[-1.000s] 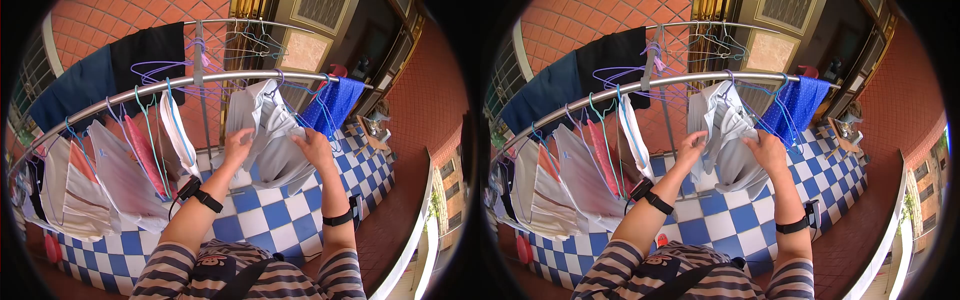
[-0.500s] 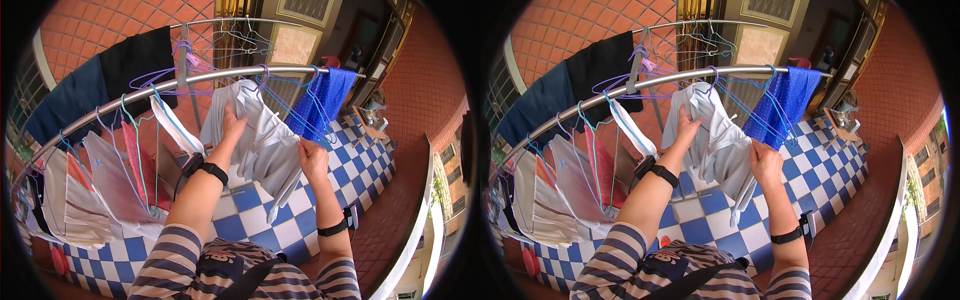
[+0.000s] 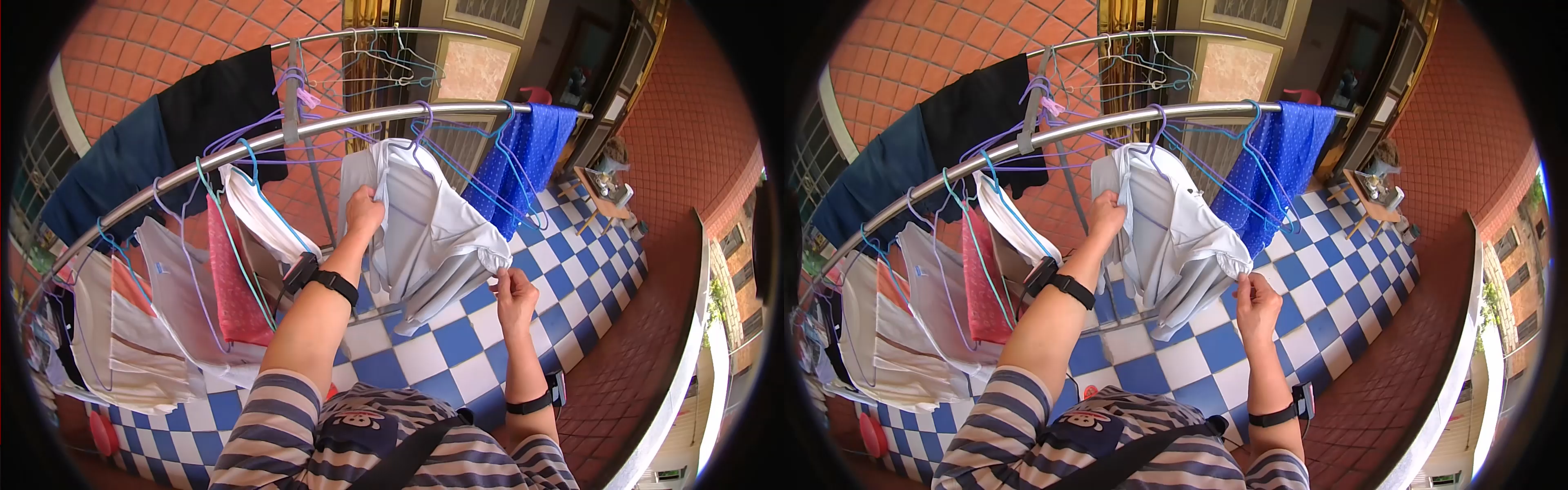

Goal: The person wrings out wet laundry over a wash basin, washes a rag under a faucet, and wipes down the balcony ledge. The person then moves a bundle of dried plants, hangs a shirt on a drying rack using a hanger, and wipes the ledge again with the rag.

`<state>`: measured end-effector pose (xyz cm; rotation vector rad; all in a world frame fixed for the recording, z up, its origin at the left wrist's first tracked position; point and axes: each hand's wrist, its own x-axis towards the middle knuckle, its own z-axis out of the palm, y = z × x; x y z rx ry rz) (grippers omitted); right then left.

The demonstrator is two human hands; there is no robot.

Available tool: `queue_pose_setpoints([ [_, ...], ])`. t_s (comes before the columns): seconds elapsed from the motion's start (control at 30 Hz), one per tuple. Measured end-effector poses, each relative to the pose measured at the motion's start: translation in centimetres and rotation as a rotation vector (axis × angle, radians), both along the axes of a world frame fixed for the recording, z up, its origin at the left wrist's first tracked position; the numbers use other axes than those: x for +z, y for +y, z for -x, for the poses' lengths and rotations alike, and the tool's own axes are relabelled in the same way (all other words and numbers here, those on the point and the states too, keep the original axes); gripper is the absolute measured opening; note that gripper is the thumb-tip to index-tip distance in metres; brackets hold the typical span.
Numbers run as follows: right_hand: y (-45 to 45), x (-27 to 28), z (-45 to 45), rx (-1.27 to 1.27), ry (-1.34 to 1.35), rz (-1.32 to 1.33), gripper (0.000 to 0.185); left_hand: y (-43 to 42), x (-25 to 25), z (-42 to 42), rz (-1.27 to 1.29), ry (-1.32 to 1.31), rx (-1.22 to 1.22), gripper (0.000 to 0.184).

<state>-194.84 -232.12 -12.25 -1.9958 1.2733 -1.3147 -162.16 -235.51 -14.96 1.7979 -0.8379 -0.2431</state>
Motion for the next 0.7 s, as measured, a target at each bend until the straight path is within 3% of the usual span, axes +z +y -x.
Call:
queue_pose_setpoints([
  [0.07,0.0,1.2,-0.3,0.05,-0.237,-0.183,0.028,1.3,1.4,1.0,-0.139,-0.084,-0.044,0.017],
  [0.2,-1.1,2.1,0.2,0.118,-0.333,-0.294,0.03,1.7,1.4,1.5,-0.056,-0.077,-0.051,0.014],
  [0.3,-1.5,2.5,0.4,0.131,-0.394,-0.337,0.032,2.5,2.4,2.3,0.16,0.057,-0.053,0.029],
  [0.43,-1.3,2.2,0.9,0.102,-0.395,-0.407,0.046,3.2,2.6,2.7,0.194,0.017,-0.081,0.04],
  [0.5,-0.9,1.4,1.4,0.079,-0.364,-0.445,0.052,3.7,2.5,3.0,0.344,0.144,-0.128,0.044],
  [0.6,-0.4,-0.1,2.3,0.091,-0.339,-0.461,0.052,6.3,3.4,5.5,0.335,0.341,-0.072,0.042],
  [0.7,0.4,-2.1,3.9,0.061,-0.323,-0.531,0.051,11.9,5.3,10.2,0.343,0.576,-0.385,0.028],
])
